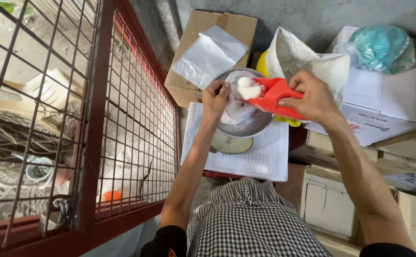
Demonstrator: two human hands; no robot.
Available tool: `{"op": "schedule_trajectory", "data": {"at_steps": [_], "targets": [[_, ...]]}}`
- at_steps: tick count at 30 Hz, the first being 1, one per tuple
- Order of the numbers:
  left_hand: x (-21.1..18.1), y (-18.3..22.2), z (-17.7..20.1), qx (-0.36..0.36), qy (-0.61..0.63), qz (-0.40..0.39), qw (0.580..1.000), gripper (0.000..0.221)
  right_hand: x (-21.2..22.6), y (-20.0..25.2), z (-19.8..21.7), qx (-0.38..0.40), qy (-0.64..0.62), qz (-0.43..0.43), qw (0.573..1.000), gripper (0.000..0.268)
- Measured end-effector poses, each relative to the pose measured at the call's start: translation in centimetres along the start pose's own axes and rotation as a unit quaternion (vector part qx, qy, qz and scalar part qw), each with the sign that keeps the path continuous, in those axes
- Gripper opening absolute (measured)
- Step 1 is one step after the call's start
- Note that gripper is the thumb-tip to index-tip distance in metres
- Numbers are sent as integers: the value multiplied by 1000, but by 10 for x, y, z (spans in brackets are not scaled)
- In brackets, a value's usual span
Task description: Measuring and bagging white powder using a scale and a scoop in an agricultural setting.
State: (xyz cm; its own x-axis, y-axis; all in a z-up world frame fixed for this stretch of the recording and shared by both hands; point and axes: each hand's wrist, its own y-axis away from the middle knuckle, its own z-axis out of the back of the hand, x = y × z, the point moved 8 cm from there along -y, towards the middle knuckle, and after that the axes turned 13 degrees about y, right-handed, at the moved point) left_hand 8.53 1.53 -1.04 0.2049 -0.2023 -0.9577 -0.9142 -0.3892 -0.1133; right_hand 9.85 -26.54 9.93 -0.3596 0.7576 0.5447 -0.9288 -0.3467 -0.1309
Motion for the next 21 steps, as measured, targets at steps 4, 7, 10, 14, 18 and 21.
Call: {"op": "schedule_trajectory", "data": {"at_steps": [4,7,10,14,18,21], "targets": [[-4,4,-11,42,87,18,995,21,42,7,2,-6,125,-8,992,50],[-25,9,-16,67,100,13,993,19,58,8,4,2,216,-6,976,47],[-38,13,-26,97,122,31,987,19,64,8,5,6,249,2,968,45],[-32,14,-43,171,119,39,977,20,72,7,4,9,241,2,970,44],[-39,26,-59,218,60,25,974,21,82,1,3,19,263,-1,965,45],[-66,37,-63,205,-48,15,977,23,83,2,2,17,285,3,958,46]]}}
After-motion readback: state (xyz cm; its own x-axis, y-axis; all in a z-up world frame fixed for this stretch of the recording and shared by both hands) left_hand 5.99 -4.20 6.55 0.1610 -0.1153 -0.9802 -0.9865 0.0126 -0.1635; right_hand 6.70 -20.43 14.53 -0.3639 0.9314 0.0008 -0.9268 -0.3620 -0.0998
